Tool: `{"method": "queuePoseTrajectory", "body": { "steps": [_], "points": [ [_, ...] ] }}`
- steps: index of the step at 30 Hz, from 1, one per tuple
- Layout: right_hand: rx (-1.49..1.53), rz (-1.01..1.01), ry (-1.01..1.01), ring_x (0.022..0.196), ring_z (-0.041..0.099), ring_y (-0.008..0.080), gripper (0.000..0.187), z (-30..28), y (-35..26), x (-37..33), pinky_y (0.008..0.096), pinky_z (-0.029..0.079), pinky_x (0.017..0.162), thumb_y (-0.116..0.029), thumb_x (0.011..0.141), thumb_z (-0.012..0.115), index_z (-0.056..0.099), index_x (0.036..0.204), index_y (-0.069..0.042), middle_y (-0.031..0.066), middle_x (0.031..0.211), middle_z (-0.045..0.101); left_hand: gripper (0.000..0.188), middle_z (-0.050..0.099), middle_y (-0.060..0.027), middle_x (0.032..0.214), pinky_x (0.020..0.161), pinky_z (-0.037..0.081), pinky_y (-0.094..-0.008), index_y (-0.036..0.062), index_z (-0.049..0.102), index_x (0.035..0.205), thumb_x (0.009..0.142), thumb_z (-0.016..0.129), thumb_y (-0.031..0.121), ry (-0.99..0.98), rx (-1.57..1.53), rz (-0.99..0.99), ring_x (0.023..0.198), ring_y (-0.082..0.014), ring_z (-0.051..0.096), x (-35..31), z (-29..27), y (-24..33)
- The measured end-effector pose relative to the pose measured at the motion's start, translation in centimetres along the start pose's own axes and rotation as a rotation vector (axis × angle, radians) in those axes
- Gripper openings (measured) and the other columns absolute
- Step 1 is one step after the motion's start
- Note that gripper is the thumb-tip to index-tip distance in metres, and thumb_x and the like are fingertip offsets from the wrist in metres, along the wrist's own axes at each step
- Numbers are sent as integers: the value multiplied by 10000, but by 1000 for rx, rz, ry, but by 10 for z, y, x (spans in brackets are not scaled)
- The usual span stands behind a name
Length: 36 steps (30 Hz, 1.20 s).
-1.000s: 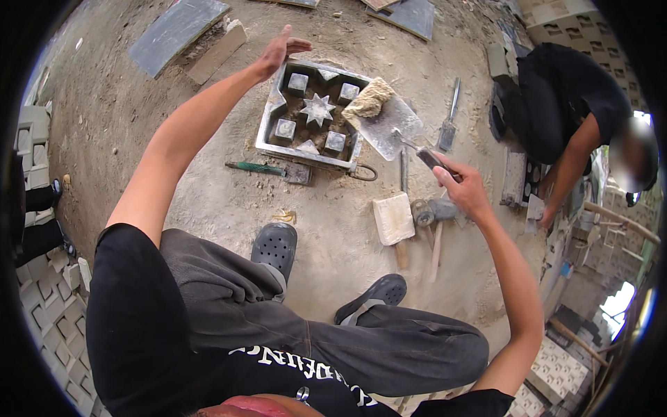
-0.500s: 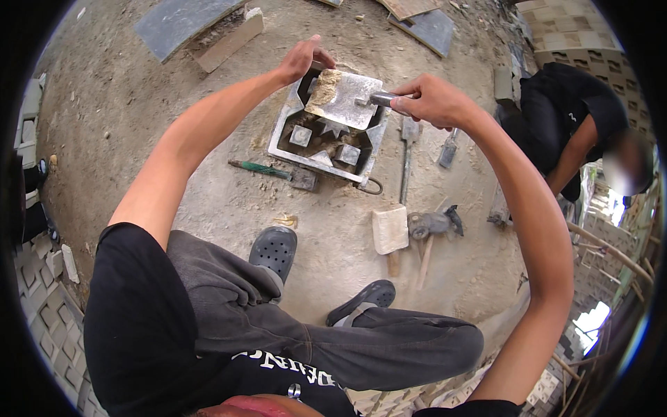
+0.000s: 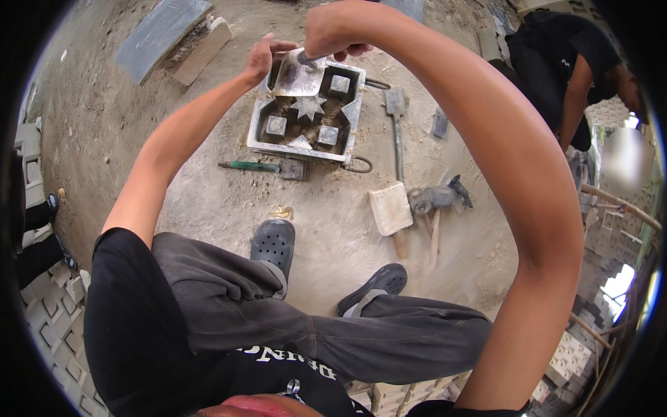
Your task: The person fills a star-shaped metal mold with cement mixture using a trowel and then compacts the material by striking the mold with a metal tool.
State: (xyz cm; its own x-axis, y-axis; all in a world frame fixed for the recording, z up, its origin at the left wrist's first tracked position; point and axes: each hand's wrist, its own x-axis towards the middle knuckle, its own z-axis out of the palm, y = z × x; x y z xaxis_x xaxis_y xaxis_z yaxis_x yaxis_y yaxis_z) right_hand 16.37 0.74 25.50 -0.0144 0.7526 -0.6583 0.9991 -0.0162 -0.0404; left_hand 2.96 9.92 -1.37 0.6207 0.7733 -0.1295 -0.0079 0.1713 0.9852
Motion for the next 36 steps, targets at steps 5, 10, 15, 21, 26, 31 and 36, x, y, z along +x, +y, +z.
{"method": "queuePoseTrajectory", "body": {
  "steps": [5, 10, 15, 21, 26, 31, 36],
  "points": [
    [-2, 82, 184, 498, 535, 191, 380, 28, 55, -41, 384, 427, 467, -405, 898, 541, 665, 876, -46, 93, 655, 579, 640, 413, -287, 1383, 1111, 255, -419, -115, 424, 1313, 992, 255, 412, 200, 915, 458, 1326, -391, 353, -37, 0, -16],
    [417, 375, 355, 366, 455, 140, 352, 121, 145, -167, 334, 405, 347, -363, 929, 520, 673, 983, -50, 27, 526, 490, 842, 169, -267, 1524, 1163, 73, -478, -92, 203, 1445, 959, 247, 594, 111, 1580, 215, 1443, -362, 107, -90, 39, -25],
    [1000, 791, 524, 409, 521, 168, 412, 352, 247, -298, 333, 427, 401, -430, 925, 515, 623, 918, -33, 71, 521, 519, 850, 131, -281, 1529, 1163, 69, -444, -81, 211, 1448, 951, 300, 603, 61, 1613, 407, 1445, -366, 81, -33, 54, -29],
    [1527, 1483, 648, 376, 488, 184, 409, 625, 257, -434, 339, 374, 371, -342, 907, 547, 546, 689, 5, 67, 504, 489, 735, 183, -189, 1548, 1162, 73, -456, 23, 200, 1488, 961, 388, 501, -454, 1413, 834, 1452, -325, 107, -109, 169, 7],
    [1691, 1673, 787, 418, 466, 173, 332, 708, 301, -421, 336, 348, 359, -277, 854, 551, 525, 651, -15, 71, 549, 494, 693, 184, -170, 1553, 1162, 82, -449, 19, 172, 1494, 968, 373, 424, -643, 1511, 644, 1450, -307, 138, -115, 138, 18],
    [2056, 1695, 906, 482, 432, 119, 217, 774, 397, -434, 264, 351, 401, -268, 874, 550, 477, 747, -109, 9, 607, 461, 692, 125, -126, 1575, 1168, 51, -435, 60, 148, 1506, 979, 346, 462, -367, 1813, 635, 1460, -289, 73, -95, 145, 19],
    [2133, 1591, 874, 560, 521, 182, 214, 843, 463, -430, 318, 418, 465, -286, 910, 525, 503, 890, -74, 66, 694, 543, 737, 117, -177, 1565, 1162, 66, -453, 83, 148, 1509, 967, 315, 553, -92, 1679, 420, 1454, -327, 80, -79, 141, 19]
  ]
}}
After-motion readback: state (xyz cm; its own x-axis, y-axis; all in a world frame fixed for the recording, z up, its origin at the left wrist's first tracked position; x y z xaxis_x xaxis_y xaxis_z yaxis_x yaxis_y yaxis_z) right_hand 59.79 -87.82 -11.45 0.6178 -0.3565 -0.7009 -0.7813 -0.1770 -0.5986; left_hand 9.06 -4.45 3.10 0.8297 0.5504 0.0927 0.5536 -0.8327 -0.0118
